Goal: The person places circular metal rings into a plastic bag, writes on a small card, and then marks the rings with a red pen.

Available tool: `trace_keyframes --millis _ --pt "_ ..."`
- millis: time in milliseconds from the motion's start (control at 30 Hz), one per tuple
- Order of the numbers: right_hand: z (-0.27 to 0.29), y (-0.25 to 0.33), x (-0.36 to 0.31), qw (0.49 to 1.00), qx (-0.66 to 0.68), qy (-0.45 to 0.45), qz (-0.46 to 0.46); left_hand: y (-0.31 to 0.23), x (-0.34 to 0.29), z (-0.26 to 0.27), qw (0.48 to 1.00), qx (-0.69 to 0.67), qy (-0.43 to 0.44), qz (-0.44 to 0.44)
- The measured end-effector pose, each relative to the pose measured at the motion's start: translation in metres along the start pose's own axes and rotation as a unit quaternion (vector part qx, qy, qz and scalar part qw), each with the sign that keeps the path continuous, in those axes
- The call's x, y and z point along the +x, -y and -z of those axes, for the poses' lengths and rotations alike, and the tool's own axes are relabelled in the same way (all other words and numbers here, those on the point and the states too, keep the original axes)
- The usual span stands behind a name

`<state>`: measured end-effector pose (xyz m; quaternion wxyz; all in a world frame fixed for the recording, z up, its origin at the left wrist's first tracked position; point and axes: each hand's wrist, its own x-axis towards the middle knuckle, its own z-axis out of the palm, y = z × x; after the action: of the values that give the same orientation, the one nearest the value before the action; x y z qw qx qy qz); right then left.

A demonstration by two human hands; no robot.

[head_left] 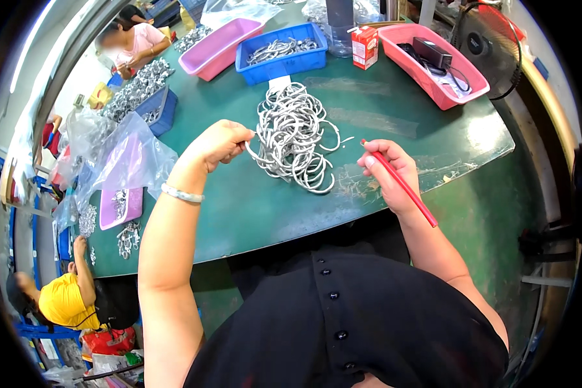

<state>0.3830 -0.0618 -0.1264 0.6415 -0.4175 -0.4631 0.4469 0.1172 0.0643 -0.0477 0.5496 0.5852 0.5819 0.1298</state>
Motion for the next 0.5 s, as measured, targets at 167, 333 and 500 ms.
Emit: trace_keyframes --millis 167,333,500 --pt "-0.003 0.0 -0.001 1.0 -0.005 0.02 -0.006 0.021 -0.002 -0.003 0.994 0.044 0.068 0.071" --pt "-0.006 0.001 0.0 0.999 -0.009 0.036 -0.011 0.015 0.0 0.017 0.99 -0.052 0.119 0.056" --pt "-0.005 0.002 -0.001 0.999 -0.019 0.03 -0.004 -0.01 0.003 0.006 0.992 0.082 0.092 0.001"
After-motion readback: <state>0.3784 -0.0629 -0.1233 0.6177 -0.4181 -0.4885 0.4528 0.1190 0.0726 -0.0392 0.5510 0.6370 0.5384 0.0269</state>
